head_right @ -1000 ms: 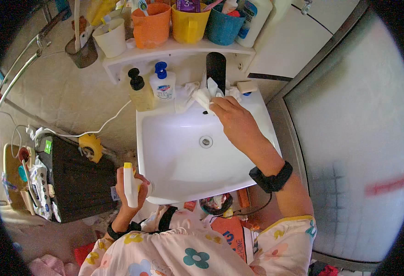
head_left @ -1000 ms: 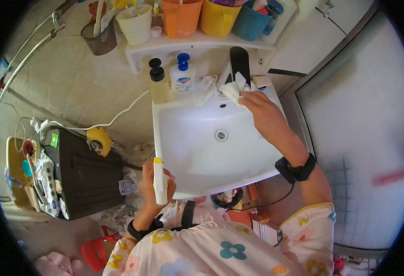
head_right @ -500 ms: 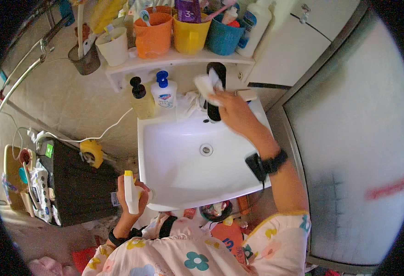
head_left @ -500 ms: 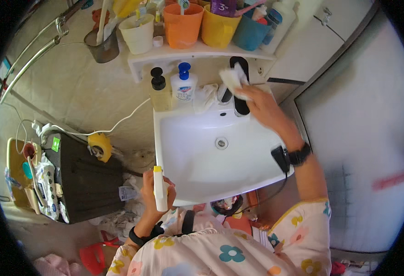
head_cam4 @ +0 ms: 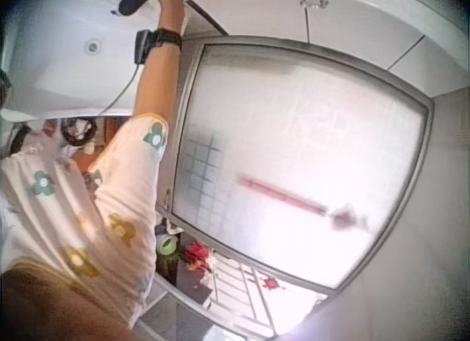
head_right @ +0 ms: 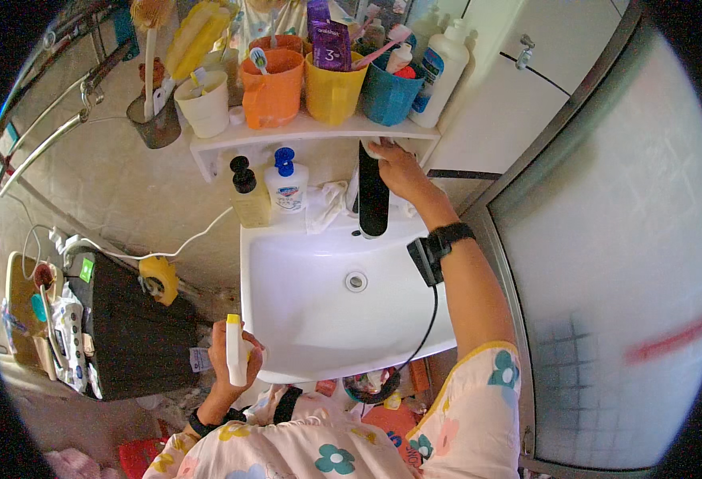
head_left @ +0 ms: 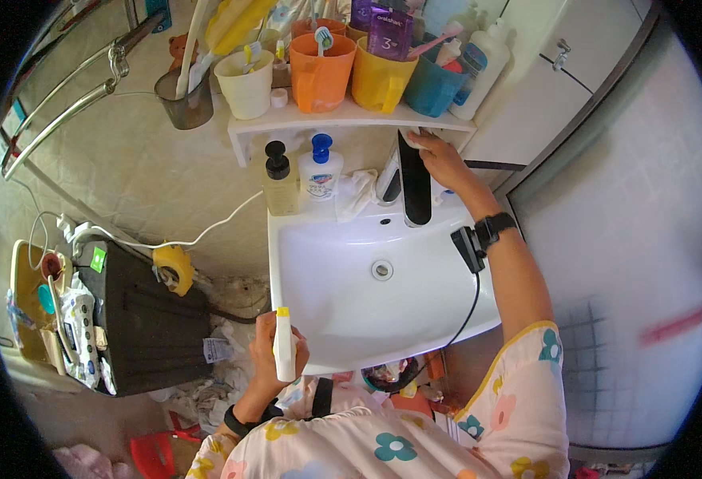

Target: Cleaning a bathroom sink and faucet using a spray cleaner and a cloth.

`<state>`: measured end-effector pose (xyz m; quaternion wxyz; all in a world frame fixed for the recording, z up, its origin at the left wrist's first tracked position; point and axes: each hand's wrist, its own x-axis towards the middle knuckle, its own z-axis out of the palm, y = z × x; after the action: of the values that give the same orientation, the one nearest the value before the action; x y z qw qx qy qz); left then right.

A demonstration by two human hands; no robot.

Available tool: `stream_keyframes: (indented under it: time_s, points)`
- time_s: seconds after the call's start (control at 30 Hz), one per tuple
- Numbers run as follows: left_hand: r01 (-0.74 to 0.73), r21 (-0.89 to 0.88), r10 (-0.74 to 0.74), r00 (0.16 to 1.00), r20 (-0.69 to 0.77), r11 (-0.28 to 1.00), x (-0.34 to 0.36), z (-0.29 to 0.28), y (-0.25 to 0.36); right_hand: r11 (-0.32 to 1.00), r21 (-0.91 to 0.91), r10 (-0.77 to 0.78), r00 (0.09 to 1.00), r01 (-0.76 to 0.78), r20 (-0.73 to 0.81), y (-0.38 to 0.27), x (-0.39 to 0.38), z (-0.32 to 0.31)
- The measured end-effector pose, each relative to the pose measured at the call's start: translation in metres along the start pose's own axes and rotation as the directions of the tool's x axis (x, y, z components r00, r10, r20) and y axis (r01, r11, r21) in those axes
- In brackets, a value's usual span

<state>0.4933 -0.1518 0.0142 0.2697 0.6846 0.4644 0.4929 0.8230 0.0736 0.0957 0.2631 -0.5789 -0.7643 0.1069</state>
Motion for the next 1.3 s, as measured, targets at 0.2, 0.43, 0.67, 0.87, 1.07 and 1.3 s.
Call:
stream_keyframes:
  time_s: [0.2,0.43,0.67,0.87,1.07,1.3]
  points:
    - [0.022,0.058,-0.025,0.998,0.05,0.998,-0.003,-0.002,-0.003,0.999,0.046,-0.011,0.999,0.013,-0.035,0.009,0.009,0.004]
    - [0.096,-0.014,-0.095,0.995,0.033,0.995,-0.004,0.0,0.001,0.962,0.247,-0.139,0.987,0.115,0.081,-0.025,-0.056,0.002]
    - [0.015,0.011,-0.015,1.0,0.014,1.0,0.001,0.0,0.001,0.969,0.181,-0.195,0.972,0.17,0.131,-0.067,-0.128,-0.007]
    - [0.001,0.031,-0.001,1.0,0.012,1.0,-0.004,0.001,-0.004,0.958,0.279,-0.05,0.998,0.061,-0.045,-0.03,-0.083,0.013]
    - [0.041,-0.049,-0.04,0.999,0.022,0.998,-0.003,0.002,-0.002,0.882,0.453,0.201,0.973,-0.129,-0.114,-0.002,-0.023,0.027]
    - [0.095,-0.101,-0.089,0.994,0.062,0.99,-0.007,0.002,-0.008,0.461,0.845,0.584,0.809,-0.272,-0.058,-0.015,-0.018,0.034]
